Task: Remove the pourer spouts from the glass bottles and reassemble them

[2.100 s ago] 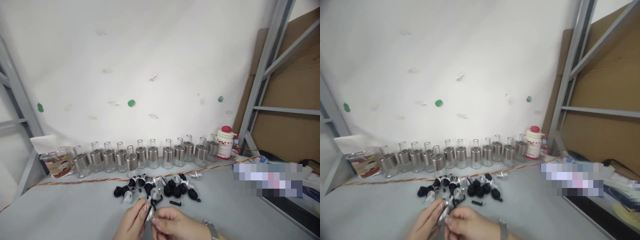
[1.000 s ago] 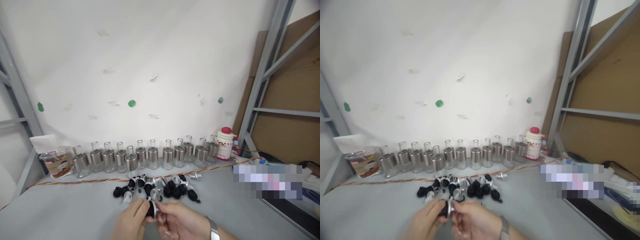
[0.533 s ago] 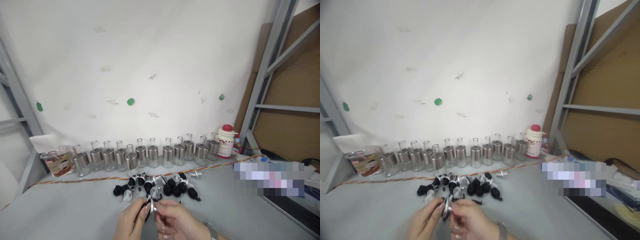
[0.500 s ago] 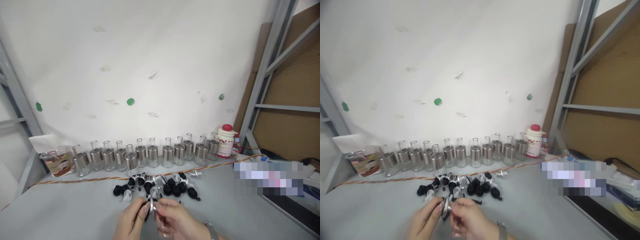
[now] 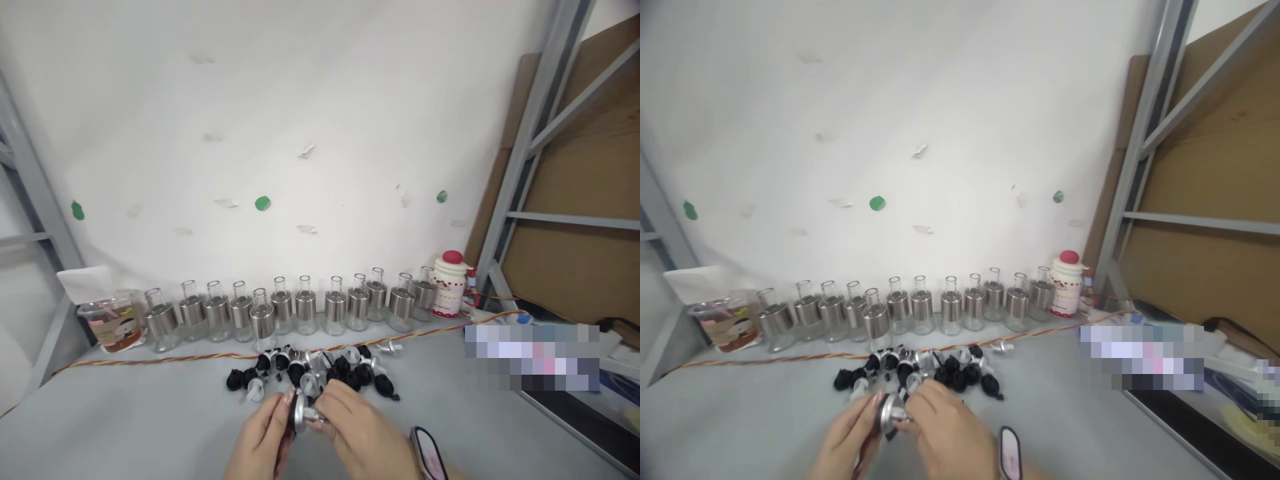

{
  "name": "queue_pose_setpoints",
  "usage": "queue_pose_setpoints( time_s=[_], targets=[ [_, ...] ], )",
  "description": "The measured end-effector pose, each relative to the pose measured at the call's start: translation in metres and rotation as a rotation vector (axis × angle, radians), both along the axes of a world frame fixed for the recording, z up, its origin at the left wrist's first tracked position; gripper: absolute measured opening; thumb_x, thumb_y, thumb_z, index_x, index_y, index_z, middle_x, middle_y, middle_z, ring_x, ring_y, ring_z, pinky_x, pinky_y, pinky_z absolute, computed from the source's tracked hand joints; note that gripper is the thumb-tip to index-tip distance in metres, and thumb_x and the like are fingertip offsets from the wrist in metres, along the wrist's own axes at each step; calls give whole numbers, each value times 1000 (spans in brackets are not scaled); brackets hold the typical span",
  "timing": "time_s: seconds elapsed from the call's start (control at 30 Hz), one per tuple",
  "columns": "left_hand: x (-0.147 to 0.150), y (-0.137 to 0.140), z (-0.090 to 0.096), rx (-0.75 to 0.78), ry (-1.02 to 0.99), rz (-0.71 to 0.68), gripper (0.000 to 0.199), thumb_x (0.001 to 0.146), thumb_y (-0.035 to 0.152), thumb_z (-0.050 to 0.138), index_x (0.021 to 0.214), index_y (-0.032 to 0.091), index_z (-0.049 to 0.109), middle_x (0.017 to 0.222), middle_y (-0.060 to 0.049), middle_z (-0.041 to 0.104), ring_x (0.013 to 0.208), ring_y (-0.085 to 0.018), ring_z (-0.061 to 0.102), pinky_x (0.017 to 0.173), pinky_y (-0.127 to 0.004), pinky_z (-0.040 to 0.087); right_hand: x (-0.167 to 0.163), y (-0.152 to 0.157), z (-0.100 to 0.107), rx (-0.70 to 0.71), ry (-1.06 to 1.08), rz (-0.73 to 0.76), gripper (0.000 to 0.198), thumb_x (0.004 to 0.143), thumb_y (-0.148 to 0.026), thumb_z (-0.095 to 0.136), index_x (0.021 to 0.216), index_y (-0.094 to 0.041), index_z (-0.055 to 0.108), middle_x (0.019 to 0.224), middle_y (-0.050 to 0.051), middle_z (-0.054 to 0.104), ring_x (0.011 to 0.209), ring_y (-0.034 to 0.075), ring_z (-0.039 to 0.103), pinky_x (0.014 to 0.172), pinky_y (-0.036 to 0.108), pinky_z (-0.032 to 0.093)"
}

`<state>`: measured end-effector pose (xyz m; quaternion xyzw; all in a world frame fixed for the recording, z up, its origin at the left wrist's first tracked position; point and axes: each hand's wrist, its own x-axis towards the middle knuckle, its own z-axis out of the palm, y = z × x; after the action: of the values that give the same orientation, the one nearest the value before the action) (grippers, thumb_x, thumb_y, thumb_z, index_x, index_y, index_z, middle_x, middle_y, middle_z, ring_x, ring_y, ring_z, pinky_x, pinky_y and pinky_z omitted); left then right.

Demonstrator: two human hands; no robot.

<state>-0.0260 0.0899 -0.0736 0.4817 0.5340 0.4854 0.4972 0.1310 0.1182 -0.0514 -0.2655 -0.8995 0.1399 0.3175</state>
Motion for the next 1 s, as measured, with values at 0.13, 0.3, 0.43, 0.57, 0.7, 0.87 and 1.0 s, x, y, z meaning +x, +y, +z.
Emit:
queue_pose_setpoints(
  time_s=[0.13,0.3,0.43,0.57,0.7,0.87,1.0],
  targets=[
    [-19,-4,0,552,524,175,33,82,48,39,75,19,54,59,0,55,52,-12,50,48,-21,38,-8,4,-8,-848,372,99,31,83,-43,39,64,-19,40,54,-4,40,46,9,36,48,22,33],
    [-52,14,19,808,1213,409,27,88,33,33,82,18,55,68,-4,58,66,-17,54,62,-27,40,1,32,-16,-1020,371,-44,34,80,-45,39,60,-18,42,45,-7,33,35,6,26,42,23,30],
    [-61,30,20,551,1599,389,32,87,33,34,79,18,61,68,-6,57,72,-21,52,59,-29,39,14,46,-15,-559,284,-261,21,80,-33,46,70,-17,55,66,2,51,61,15,47,60,27,37],
    [-62,36,7,446,1598,296,28,86,27,36,89,17,61,77,-8,57,81,-23,53,62,-30,41,19,45,-22,-51,46,-412,25,85,-16,39,106,-18,54,93,8,54,85,20,50,78,33,37],
    [-61,34,6,406,1532,296,28,85,27,34,97,16,57,82,-8,57,84,-23,53,66,-31,43,20,49,-36,104,-109,-509,30,85,-12,39,113,-15,50,92,9,55,83,21,51,77,34,38],
    [-51,27,14,557,1387,238,22,86,29,36,94,18,54,81,-6,56,77,-20,54,68,-32,45,20,54,-39,165,-181,-574,36,85,-13,38,121,-13,44,91,9,57,81,22,50,76,35,38],
    [-36,18,9,620,1251,-33,20,84,31,43,93,19,56,88,-7,57,84,-21,55,73,-34,46,17,48,-30,147,-176,-570,32,86,-18,38,117,-16,49,93,8,58,81,22,51,76,35,36]
  ],
)
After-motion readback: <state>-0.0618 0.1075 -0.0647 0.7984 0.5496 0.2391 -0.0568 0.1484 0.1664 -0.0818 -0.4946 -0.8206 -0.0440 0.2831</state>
